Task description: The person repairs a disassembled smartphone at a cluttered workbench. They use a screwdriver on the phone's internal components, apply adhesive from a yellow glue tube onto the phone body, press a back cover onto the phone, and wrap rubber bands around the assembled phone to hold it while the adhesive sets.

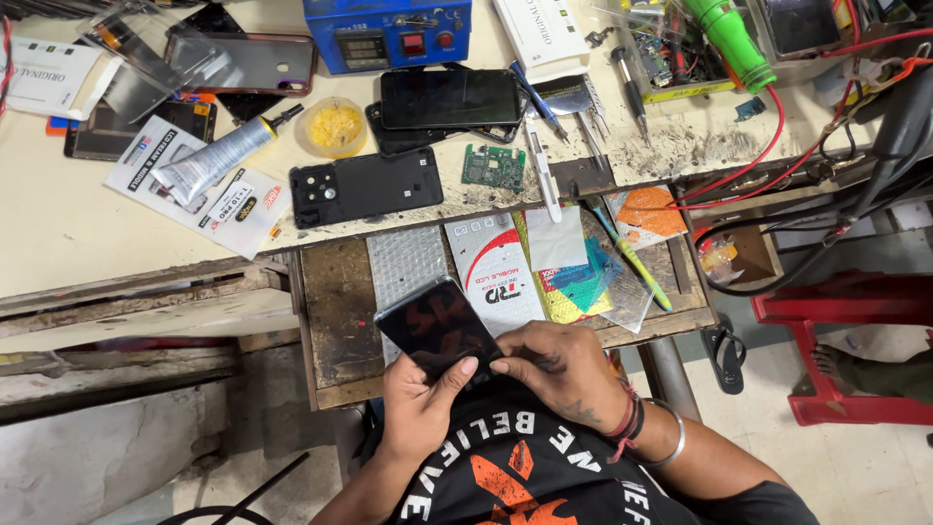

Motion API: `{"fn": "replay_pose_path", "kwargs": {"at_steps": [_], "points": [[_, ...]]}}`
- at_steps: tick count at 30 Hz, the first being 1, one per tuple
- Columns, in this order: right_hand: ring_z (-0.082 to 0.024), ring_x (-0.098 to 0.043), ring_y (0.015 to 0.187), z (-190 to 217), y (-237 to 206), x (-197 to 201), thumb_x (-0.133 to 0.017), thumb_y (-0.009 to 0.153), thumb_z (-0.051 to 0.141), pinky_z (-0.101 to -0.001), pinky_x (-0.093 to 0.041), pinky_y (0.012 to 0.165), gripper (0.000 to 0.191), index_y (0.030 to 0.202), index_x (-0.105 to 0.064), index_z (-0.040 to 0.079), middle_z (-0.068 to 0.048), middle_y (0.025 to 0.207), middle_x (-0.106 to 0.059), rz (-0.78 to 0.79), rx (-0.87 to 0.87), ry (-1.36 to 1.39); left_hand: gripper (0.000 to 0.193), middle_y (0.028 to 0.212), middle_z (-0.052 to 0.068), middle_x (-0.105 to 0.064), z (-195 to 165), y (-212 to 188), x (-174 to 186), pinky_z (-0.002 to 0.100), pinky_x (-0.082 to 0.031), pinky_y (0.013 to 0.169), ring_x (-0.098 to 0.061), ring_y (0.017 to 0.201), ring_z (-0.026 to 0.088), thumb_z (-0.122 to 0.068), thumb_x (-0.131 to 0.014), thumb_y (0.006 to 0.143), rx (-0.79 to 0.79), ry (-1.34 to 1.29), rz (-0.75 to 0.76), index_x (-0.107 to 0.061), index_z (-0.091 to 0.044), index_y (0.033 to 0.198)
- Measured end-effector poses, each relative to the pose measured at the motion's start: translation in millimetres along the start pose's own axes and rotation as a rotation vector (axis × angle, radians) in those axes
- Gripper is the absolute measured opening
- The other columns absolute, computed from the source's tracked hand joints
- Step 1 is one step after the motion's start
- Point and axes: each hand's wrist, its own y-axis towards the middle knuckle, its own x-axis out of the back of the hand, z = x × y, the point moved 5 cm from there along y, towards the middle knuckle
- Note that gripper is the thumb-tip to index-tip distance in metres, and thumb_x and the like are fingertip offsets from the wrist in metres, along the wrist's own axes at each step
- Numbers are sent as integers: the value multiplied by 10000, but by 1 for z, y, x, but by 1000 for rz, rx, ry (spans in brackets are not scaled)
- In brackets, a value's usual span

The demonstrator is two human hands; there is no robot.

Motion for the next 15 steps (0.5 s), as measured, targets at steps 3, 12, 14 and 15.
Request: {"fn": "replay_pose_path", "kwargs": {"at_steps": [3, 12, 14, 15], "points": [[-214, -767, 791, -8, -9, 24, -821, 817, 119, -305, -568, 708, 298, 1088, -744, 20, -93, 923, -781, -56, 110, -86, 224, 1002, 63, -763, -7, 4, 0, 252, -552, 791, -681, 858, 99, -17, -737, 922, 6, -18, -38, -672, 28, 1132], [-129, -650, 677, -176, -130, 149, -578, 1132, 139, -247, -524, 622, 206, 1090, -637, -54, -93, 859, -659, -953, -54, -18, 432, 1125, 136, -702, -15, 32, 47, 429, -571, 1055, -712, 1050, 231, 132, -691, 891, -158, 1, -189, -580, 41, 1298], [-125, -617, 703, -238, -155, 165, -587, 1156, 147, -256, -510, 647, 199, 1094, -628, -38, -75, 843, -643, -1093, -136, 14, 371, 1108, 176, -698, -9, 39, 55, 454, -574, 1066, -713, 1023, 249, 135, -706, 939, -159, -2, -192, -574, 70, 1280], [-124, -600, 715, -268, -165, 173, -592, 1168, 151, -260, -503, 659, 197, 1096, -624, -30, -66, 834, -635, -1161, -173, 31, 334, 1108, 185, -698, -3, 43, 58, 451, -579, 1059, -716, 1017, 250, 127, -711, 970, -162, -21, -182, -568, 72, 1266]]}}
